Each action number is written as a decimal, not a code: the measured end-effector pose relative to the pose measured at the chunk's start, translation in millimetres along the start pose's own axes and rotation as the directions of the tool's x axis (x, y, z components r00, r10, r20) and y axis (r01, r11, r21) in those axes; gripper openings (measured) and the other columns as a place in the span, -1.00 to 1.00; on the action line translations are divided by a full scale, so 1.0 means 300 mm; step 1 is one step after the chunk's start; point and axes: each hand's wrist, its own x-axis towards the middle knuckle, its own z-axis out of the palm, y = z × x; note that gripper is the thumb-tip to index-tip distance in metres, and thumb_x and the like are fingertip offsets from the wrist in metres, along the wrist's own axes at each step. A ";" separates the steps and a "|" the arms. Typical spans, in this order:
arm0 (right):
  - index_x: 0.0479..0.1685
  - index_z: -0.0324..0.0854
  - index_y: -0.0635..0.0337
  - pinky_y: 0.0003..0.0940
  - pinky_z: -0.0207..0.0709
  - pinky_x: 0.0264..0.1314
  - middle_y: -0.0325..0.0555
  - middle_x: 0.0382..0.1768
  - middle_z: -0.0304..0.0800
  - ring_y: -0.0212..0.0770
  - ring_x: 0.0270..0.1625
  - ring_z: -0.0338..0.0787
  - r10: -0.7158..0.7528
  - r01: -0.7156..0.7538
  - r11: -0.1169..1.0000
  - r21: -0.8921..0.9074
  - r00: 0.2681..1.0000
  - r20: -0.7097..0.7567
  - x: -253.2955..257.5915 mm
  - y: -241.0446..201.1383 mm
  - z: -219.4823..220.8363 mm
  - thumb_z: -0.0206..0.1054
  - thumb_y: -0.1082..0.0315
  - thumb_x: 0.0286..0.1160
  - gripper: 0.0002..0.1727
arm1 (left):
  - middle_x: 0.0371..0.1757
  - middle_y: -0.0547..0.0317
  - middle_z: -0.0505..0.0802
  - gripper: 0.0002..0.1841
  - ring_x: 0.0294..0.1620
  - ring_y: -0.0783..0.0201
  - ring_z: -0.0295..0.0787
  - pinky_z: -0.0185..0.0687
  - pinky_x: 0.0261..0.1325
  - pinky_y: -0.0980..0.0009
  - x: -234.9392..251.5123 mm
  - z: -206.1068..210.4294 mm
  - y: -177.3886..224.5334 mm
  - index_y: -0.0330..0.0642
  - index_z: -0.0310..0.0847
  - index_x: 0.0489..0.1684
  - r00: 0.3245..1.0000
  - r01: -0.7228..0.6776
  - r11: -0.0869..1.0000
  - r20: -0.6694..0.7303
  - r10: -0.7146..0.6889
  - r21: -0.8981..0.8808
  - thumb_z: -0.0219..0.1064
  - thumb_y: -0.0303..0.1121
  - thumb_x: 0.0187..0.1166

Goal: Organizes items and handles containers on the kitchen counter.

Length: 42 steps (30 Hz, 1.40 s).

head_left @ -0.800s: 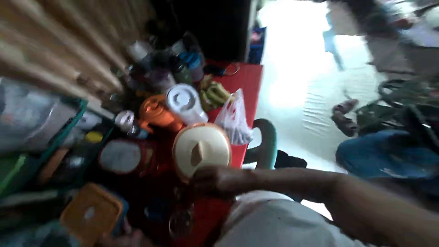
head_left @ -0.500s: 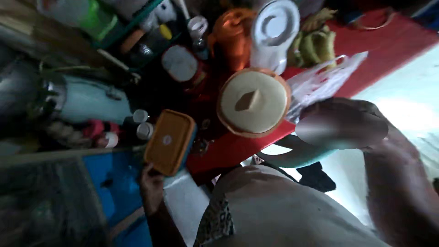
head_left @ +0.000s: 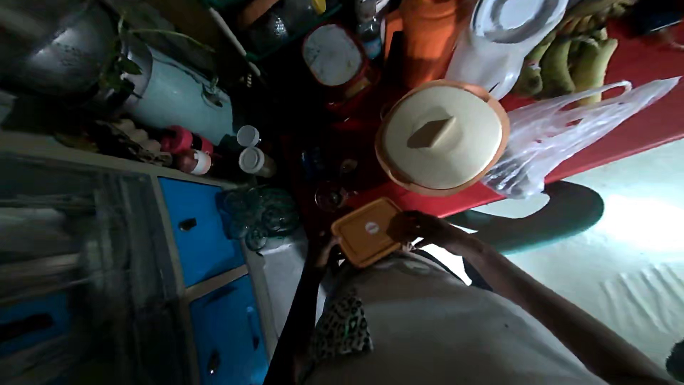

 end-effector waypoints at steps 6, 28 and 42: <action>0.60 0.36 0.46 0.02 0.47 0.54 0.43 0.42 0.59 0.21 0.42 0.68 -0.125 0.032 0.931 -0.363 0.964 -0.236 0.057 0.046 -0.036 0.34 0.39 0.63 -0.41 | 0.09 -0.24 0.73 -0.64 0.01 0.18 0.67 0.61 0.10 0.29 0.125 0.081 -0.098 -0.56 0.47 0.28 0.992 -0.121 0.962 0.045 0.114 0.244 0.32 -0.46 0.66; 0.43 0.47 0.54 0.15 0.33 0.66 0.55 0.42 0.50 0.42 0.56 0.47 -0.398 0.084 0.747 -0.660 0.851 -0.342 0.195 -0.068 0.197 0.40 0.32 0.50 -0.42 | 0.17 -0.33 0.76 -0.56 0.14 0.14 0.71 0.60 0.31 0.26 0.104 -0.014 -0.246 -0.64 0.49 0.31 0.970 -0.189 0.936 -0.095 0.226 0.296 0.40 -0.45 0.61; 0.44 0.46 0.35 -0.44 0.68 0.00 -0.07 0.03 0.77 -0.42 -0.10 0.74 -0.618 0.608 0.782 -0.138 0.729 -0.295 -0.051 -0.350 0.076 0.16 0.58 0.59 -0.57 | 0.19 -0.26 0.72 -0.57 0.05 0.20 0.68 0.63 0.18 0.27 0.102 -0.073 -0.226 -0.55 0.38 0.47 0.998 -0.059 0.994 -0.003 0.060 0.091 0.07 -0.34 0.85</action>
